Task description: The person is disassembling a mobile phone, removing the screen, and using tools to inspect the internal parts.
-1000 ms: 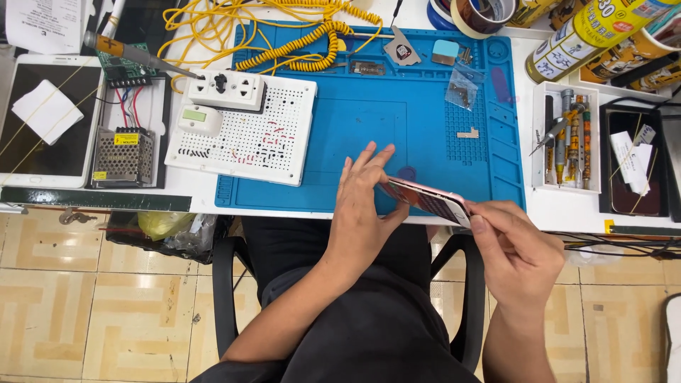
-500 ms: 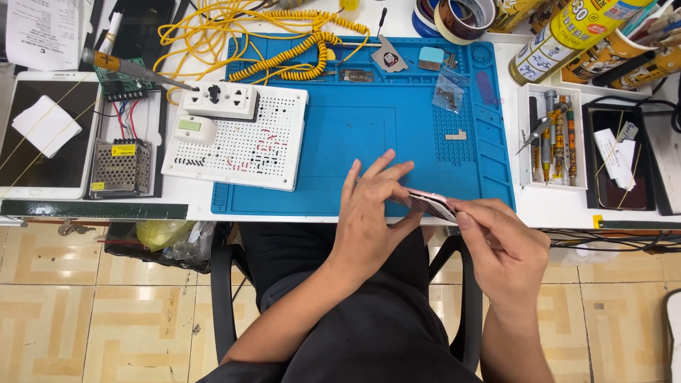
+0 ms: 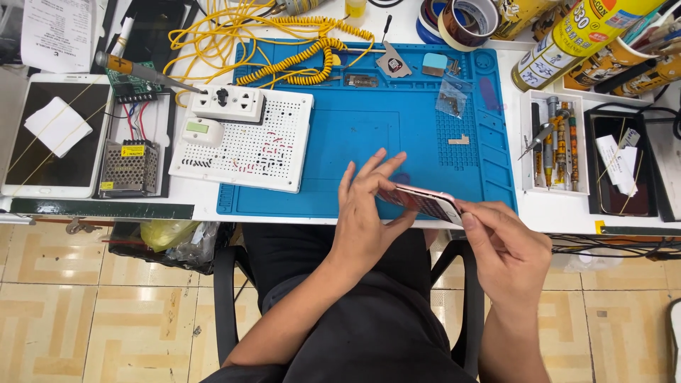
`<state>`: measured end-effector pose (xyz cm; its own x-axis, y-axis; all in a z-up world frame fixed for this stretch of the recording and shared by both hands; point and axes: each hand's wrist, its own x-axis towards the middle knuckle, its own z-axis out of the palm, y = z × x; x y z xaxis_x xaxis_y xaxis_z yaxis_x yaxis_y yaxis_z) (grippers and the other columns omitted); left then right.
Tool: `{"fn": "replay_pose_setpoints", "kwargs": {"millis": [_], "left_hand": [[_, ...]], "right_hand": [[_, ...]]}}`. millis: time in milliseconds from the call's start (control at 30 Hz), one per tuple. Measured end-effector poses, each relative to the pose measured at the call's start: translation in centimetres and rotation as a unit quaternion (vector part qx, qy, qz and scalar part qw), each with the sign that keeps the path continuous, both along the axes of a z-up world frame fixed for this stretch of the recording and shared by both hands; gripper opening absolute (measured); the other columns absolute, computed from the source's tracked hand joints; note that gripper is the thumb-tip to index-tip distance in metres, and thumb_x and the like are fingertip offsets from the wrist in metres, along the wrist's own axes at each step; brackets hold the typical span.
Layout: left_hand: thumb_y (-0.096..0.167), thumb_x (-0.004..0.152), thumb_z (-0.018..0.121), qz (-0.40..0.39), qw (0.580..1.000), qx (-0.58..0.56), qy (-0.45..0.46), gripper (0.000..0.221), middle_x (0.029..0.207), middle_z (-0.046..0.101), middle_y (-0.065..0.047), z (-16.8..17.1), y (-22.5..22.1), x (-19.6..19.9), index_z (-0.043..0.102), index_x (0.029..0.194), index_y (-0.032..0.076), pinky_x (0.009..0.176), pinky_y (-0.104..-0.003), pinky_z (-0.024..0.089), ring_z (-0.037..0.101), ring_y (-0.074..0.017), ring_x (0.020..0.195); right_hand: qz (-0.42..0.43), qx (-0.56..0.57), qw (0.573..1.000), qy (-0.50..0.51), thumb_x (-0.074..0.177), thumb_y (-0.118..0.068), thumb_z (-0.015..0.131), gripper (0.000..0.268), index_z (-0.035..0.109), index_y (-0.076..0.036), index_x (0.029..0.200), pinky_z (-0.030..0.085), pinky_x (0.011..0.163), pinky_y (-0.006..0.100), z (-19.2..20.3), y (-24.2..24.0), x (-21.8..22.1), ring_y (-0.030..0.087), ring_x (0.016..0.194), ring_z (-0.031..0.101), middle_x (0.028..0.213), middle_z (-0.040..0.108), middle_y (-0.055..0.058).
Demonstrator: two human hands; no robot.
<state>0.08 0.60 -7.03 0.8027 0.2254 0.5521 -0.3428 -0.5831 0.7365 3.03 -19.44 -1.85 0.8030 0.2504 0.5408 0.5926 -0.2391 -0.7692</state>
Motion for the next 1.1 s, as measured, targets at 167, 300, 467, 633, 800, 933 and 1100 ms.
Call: {"fn": "replay_pose_setpoints", "kwargs": {"millis": [167, 300, 467, 633, 800, 933, 1100], "left_hand": [[0.008, 0.081, 0.1, 0.028, 0.999, 0.044, 0.016, 0.069, 0.157, 0.066, -0.008, -0.4, 1.1, 0.0, 0.045, 0.121, 0.015, 0.128, -0.075, 0.032, 0.056, -0.0406, 0.153], [0.012, 0.079, 0.103, 0.064, 0.993, 0.098, 0.023, 0.069, 0.153, 0.069, -0.008, -1.0, 1.7, -0.3, 0.048, 0.12, 0.015, 0.127, -0.074, 0.034, 0.057, -0.0395, 0.153], [0.016, 0.077, 0.105, 0.084, 0.99, 0.113, 0.025, 0.07, 0.152, 0.07, -0.007, -1.0, 1.9, -0.5, 0.05, 0.12, 0.016, 0.126, -0.073, 0.035, 0.057, -0.0382, 0.153], [0.019, 0.073, 0.107, 0.095, 0.989, 0.116, 0.021, 0.072, 0.149, 0.073, -0.008, -1.1, 2.2, -0.4, 0.053, 0.121, 0.015, 0.125, -0.074, 0.036, 0.058, -0.0394, 0.153], [0.01, 0.08, 0.104, 0.053, 0.994, 0.092, -0.03, 0.073, 0.16, 0.064, -0.013, -0.9, 1.4, -0.1, 0.052, 0.13, 0.015, 0.125, -0.076, 0.034, 0.054, -0.0442, 0.156], [0.033, 0.091, 0.099, 0.034, 0.991, 0.083, -0.102, 0.075, 0.168, 0.059, -0.007, -0.6, -0.8, -0.2, 0.057, 0.152, 0.026, 0.129, -0.065, 0.045, 0.061, -0.0366, 0.156], [0.027, 0.085, 0.102, 0.048, 0.988, 0.027, -0.146, 0.068, 0.149, 0.069, -0.008, 0.4, -1.4, -0.3, 0.071, 0.145, 0.018, 0.12, -0.049, 0.059, 0.072, -0.0318, 0.139]], "right_hand": [[-0.005, 0.014, 1.0, 0.013, 0.102, 0.017, 0.072, 0.015, 0.082, 0.011, 0.111, 0.067, 0.079, 0.042, -0.9, -0.5, 0.5, 0.029, 0.095, 0.079, 0.091, 0.08, 0.024], [0.004, 0.041, 0.998, 0.053, 0.103, 0.016, 0.07, 0.015, 0.081, 0.011, 0.112, 0.068, 0.083, 0.045, -1.4, -0.8, 0.7, 0.031, 0.099, 0.079, 0.094, 0.08, 0.024], [0.001, 0.05, 0.996, 0.077, 0.105, 0.014, 0.069, 0.014, 0.08, 0.011, 0.114, 0.069, 0.085, 0.048, -1.8, -1.0, 0.6, 0.034, 0.104, 0.08, 0.098, 0.08, 0.026], [-0.005, 0.05, 0.995, 0.084, 0.107, 0.013, 0.067, 0.015, 0.08, 0.011, 0.116, 0.069, 0.087, 0.05, -1.5, -0.7, 0.7, 0.037, 0.108, 0.079, 0.103, 0.08, 0.027], [-0.002, 0.046, 0.997, 0.068, 0.106, 0.014, 0.069, 0.015, 0.08, 0.012, 0.115, 0.07, 0.084, 0.047, -1.4, -0.6, 0.6, 0.033, 0.108, 0.078, 0.102, 0.08, 0.026], [0.001, 0.026, 0.999, 0.029, 0.103, 0.015, 0.071, 0.015, 0.081, 0.012, 0.113, 0.071, 0.075, 0.041, -1.0, 0.2, 0.1, 0.029, 0.101, 0.081, 0.1, 0.082, 0.025], [-0.01, 0.008, 1.0, 0.001, 0.101, 0.016, 0.074, 0.014, 0.083, 0.01, 0.11, 0.07, 0.071, 0.04, 1.0, 1.7, -0.5, 0.027, 0.093, 0.08, 0.095, 0.082, 0.024]]}}
